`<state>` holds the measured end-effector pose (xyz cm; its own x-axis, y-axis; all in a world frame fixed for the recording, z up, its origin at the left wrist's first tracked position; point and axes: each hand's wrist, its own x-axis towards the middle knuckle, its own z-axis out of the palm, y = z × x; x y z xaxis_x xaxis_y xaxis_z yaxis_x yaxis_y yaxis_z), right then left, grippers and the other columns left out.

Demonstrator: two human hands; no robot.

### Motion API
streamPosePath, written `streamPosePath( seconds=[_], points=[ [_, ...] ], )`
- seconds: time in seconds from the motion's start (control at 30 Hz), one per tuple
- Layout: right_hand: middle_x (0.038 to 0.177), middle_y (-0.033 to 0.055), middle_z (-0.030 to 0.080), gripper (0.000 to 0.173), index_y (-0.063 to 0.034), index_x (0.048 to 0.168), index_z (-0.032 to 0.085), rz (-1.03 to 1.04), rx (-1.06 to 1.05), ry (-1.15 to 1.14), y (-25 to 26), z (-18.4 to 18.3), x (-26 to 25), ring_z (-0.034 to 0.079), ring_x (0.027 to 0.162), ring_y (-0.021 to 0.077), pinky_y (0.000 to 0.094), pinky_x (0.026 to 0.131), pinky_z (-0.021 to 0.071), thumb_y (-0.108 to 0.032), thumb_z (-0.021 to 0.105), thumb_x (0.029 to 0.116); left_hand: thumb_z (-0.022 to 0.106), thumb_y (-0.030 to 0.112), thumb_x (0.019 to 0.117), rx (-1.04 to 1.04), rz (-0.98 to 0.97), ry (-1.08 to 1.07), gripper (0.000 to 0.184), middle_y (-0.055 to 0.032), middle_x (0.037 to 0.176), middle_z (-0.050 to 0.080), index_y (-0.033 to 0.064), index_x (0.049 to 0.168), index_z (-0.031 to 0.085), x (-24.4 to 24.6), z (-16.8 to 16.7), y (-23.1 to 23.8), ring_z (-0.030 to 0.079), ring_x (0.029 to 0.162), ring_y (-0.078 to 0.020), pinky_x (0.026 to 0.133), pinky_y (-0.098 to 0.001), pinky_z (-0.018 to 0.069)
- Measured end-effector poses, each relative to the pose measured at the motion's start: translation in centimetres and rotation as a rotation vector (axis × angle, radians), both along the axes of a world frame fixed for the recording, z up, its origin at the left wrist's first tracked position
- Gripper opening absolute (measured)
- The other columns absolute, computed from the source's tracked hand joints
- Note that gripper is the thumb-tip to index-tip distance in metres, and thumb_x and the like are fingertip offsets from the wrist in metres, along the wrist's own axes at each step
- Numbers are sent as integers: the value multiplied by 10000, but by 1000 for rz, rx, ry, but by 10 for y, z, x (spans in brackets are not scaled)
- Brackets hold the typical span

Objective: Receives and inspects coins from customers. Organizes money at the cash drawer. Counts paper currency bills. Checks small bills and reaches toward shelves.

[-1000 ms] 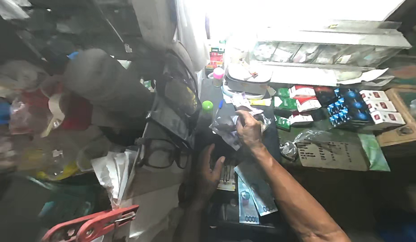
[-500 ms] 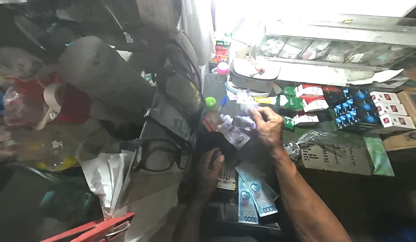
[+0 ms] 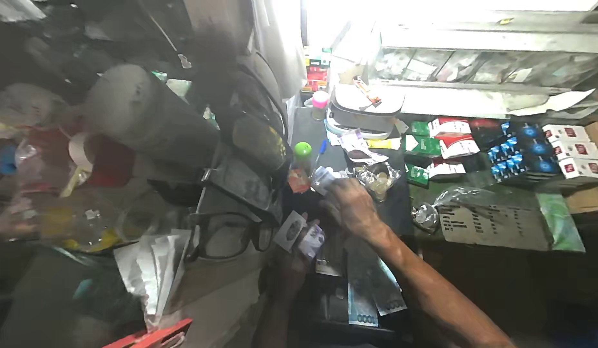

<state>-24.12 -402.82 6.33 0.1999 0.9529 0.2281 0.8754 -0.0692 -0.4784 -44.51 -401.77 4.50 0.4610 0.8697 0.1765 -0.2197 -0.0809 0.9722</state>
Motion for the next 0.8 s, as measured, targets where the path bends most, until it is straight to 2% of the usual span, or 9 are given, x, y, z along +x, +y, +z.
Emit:
streamPosePath(
  seconds=[0.07,0.13,0.2,0.3,0.43,0.57,0.67,0.73,0.8],
  points=[
    [1273,259,617,447,-40,1270,678,-52,-214,-64,20,-7,-2,574,1164,481,626,913,485,-329,723,932,486,78,1056,34,19,55,391,-174,1244,710,-164,1364,477,-1,-3,1,704,1143,-236,1019,-384,575],
    [1236,249,618,349,-30,1224,677,-86,-273,-92,29,-16,-4,578,1141,469,599,877,495,-265,674,965,526,78,1046,67,38,71,398,-175,1235,712,-161,1361,482,0,-7,0,711,1130,-243,1011,-387,582],
    [1127,240,678,237,12,1094,718,-124,-160,-88,27,-20,-1,638,1073,450,582,848,534,-175,622,983,534,96,1047,61,40,77,409,-166,1227,716,-156,1365,482,1,-7,1,711,1124,-234,1006,-379,583],
    [1065,222,726,194,33,1015,738,-196,116,-70,14,-17,8,706,1017,410,556,868,576,-110,612,978,493,200,1079,76,39,148,418,-130,1220,726,-131,1329,547,-1,-5,-1,705,1127,-159,1009,-331,573],
    [1046,194,744,207,27,1027,756,-265,353,-48,-12,16,-6,716,1009,360,495,894,575,-95,602,960,465,305,1079,137,80,437,446,-103,1056,745,-73,1165,686,9,3,-5,695,1004,-46,940,-254,558],
    [1039,169,751,209,-31,1033,776,-109,330,5,-47,13,-54,731,984,318,436,822,615,-141,613,965,429,263,1087,134,34,384,427,-71,928,706,-89,1066,671,28,9,-8,660,897,-4,852,-208,551],
    [1016,153,753,191,-49,988,772,-20,410,-2,-61,0,-67,727,961,293,374,819,609,-130,600,965,422,268,1091,42,-71,184,489,-158,1233,704,-165,1251,583,32,12,-9,650,1179,-72,1065,-257,500],
    [1030,145,753,189,-52,983,768,-1,448,-4,-65,-4,-66,720,987,282,357,864,596,-134,599,959,455,243,1078,-29,-111,68,459,-151,1275,691,-147,1297,558,34,12,-9,647,1207,-120,1082,-293,500],
    [1084,151,741,183,-62,1049,762,14,432,-3,-68,-5,-65,704,1040,298,383,901,586,-147,632,952,452,161,1070,-127,-68,-12,370,-134,1221,720,-119,1272,585,37,15,-12,682,1148,-150,1034,-317,540]
  ],
)
